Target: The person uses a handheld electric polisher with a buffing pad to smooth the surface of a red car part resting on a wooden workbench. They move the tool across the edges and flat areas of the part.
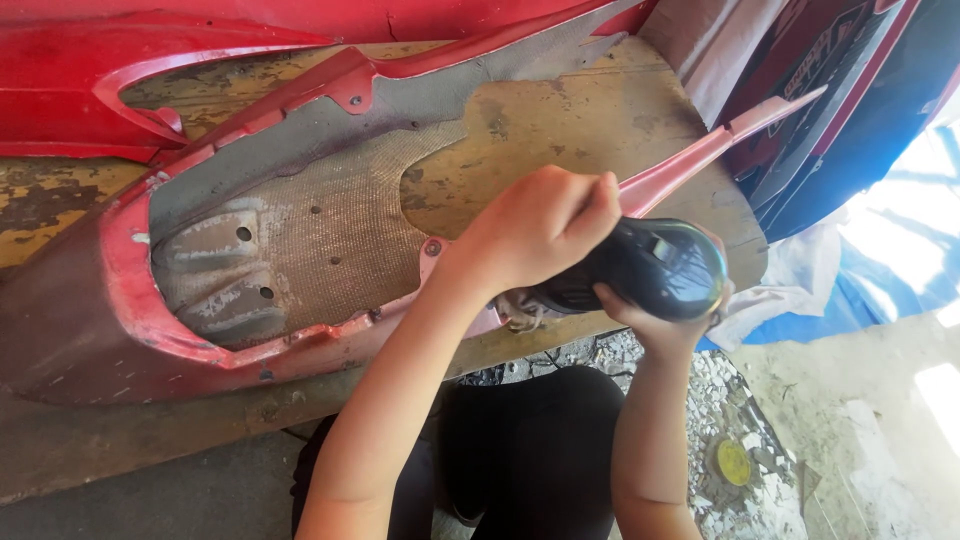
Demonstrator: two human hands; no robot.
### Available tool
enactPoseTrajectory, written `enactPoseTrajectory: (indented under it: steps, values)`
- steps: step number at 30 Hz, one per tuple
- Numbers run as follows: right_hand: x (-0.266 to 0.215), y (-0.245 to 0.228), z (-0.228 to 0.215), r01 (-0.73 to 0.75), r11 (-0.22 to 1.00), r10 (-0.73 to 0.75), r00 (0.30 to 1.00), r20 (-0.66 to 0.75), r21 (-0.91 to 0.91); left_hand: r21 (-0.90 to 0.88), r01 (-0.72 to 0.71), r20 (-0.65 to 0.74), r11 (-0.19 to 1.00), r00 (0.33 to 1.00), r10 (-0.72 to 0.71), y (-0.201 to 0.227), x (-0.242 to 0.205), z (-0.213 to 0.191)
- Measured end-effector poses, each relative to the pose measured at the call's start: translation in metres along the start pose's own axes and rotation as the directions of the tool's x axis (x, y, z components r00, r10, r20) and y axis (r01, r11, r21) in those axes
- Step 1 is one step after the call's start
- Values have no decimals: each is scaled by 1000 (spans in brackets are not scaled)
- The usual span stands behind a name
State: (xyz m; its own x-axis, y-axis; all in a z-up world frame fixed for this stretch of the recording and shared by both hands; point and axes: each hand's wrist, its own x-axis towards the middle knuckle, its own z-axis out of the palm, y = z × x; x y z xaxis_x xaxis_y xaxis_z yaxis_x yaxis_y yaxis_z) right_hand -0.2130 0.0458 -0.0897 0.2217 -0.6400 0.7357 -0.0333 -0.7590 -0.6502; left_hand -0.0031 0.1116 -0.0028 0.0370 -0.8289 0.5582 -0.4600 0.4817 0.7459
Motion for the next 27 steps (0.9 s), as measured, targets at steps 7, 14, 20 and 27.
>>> enactPoseTrajectory:
  steps: [7,14,20,27]
  values:
    - [-1,4,7,65,996,-68,996,-51,-63,-112,-103,-82,988,992,94,-24,2,8]
    - [-7,0,-22,-79,989,70,995,76,129,-152,103,103,983,991,-88,-4,-4,13]
    - [-15,8,-36,-135,985,125,988,96,110,-142,75,113,987,992,-59,-5,-5,23]
    - [-22,-9,-32,-190,956,168,979,116,225,-62,229,280,971,938,-204,7,-14,5]
